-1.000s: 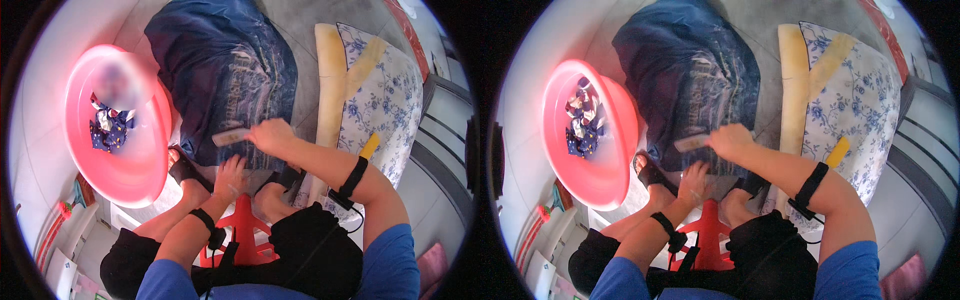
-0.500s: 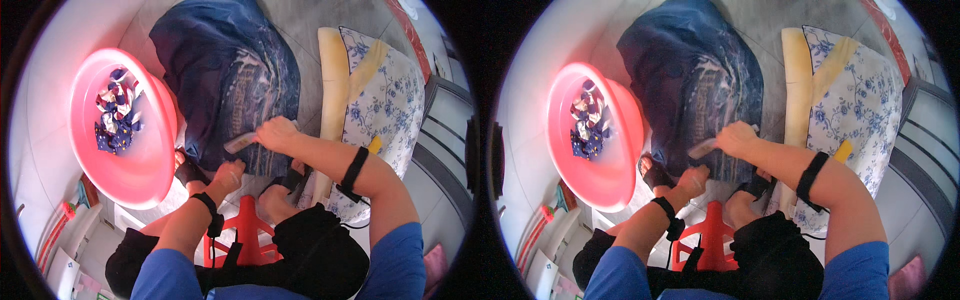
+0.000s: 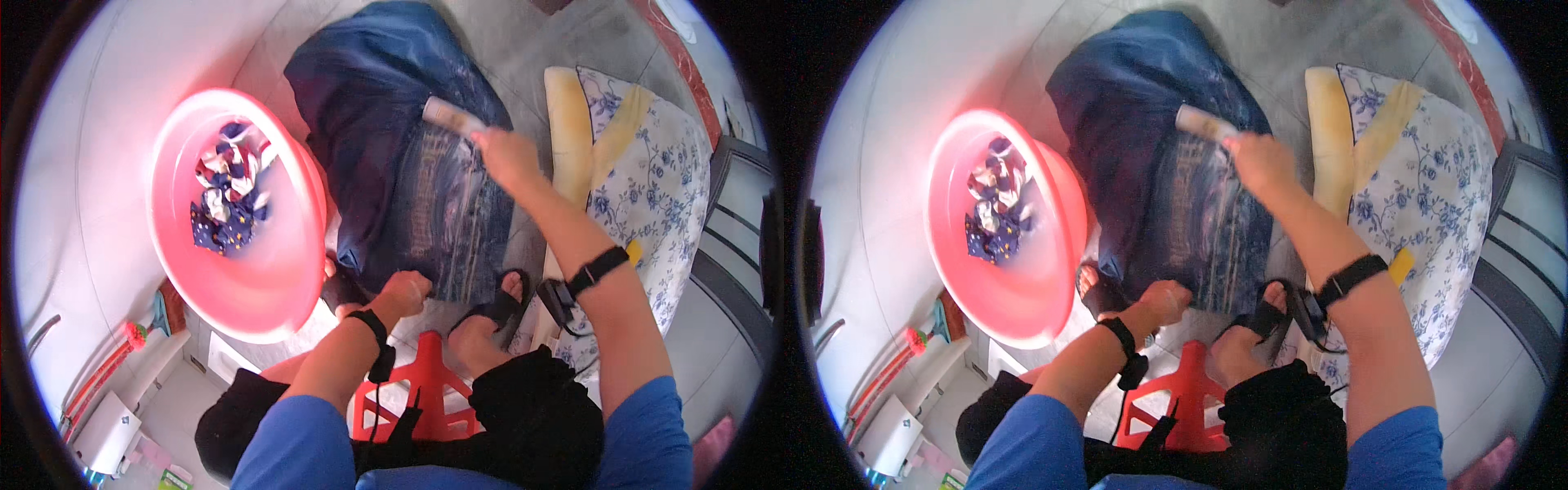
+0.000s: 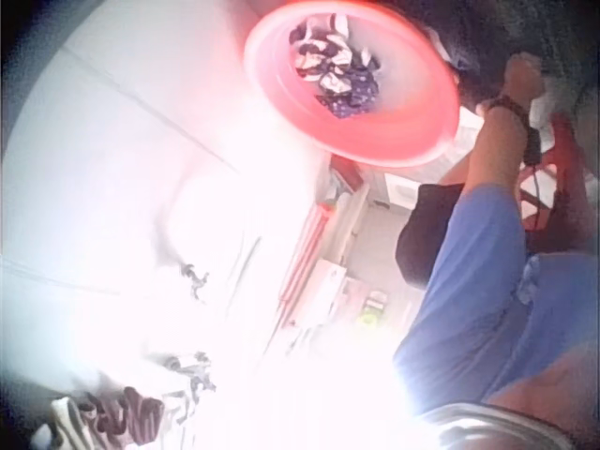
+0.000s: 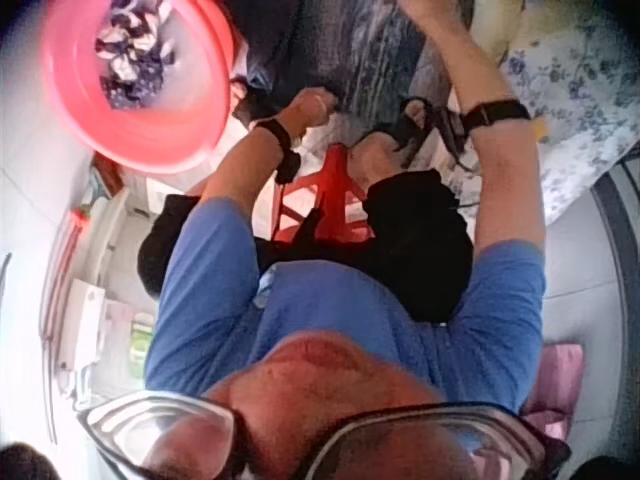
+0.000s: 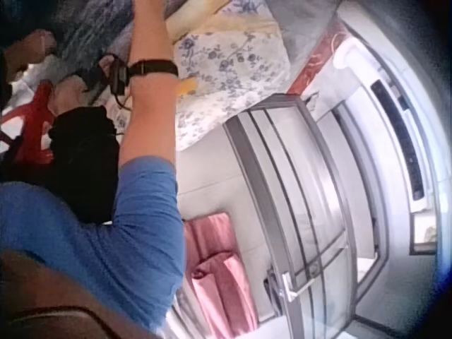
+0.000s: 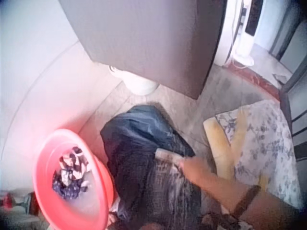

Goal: The recorder is hand-washing a blue shirt and other items in a pink basin, then scrubbing the shirt on the floor with a brush.

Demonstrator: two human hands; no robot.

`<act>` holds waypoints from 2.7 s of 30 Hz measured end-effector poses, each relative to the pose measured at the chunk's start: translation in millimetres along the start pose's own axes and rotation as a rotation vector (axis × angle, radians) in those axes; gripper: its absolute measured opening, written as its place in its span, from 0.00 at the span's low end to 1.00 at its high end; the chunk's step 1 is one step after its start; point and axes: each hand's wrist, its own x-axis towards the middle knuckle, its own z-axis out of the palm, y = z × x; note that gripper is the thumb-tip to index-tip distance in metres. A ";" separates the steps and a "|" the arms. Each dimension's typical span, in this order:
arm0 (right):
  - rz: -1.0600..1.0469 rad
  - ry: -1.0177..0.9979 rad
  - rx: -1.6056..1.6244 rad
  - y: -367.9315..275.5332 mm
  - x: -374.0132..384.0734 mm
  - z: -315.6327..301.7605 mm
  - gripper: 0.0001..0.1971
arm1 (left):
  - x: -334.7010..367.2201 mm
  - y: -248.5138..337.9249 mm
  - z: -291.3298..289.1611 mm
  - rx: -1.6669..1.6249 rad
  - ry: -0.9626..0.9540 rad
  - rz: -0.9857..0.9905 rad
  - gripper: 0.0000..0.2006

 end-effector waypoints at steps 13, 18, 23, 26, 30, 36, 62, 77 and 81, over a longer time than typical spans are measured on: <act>-0.261 -0.375 -0.107 -51.7 -67.0 47.7 0.16 | -14.9 1.0 23.6 -0.068 0.120 -0.009 0.12; 0.026 -0.112 0.069 -5.2 -13.4 2.2 0.18 | -8.2 12.8 38.8 -0.056 0.222 0.008 0.09; -0.165 -0.453 -0.015 -53.0 -52.6 37.7 0.17 | 0.7 26.0 30.7 0.184 0.058 -0.115 0.09; -0.232 -0.303 -0.116 -14.9 -24.2 21.5 0.14 | 3.2 33.2 31.2 0.222 0.136 -0.095 0.09; -0.112 -0.197 -0.022 -31.3 -42.8 22.8 0.14 | 2.2 30.2 16.3 0.113 0.020 -0.169 0.09; -0.167 -0.163 -0.013 -23.6 -32.3 25.2 0.12 | 6.5 24.6 37.9 0.152 0.097 -0.149 0.09; -0.173 -0.353 0.035 -68.5 -29.1 3.3 0.12 | -3.4 20.7 29.9 0.103 -0.004 -0.166 0.09; -0.098 -0.384 0.048 -59.0 -21.9 28.9 0.13 | -2.4 26.0 35.5 0.103 0.125 -0.125 0.10; -0.055 -0.348 0.015 -60.1 -14.8 36.4 0.13 | 3.9 23.0 30.4 0.089 0.169 -0.081 0.07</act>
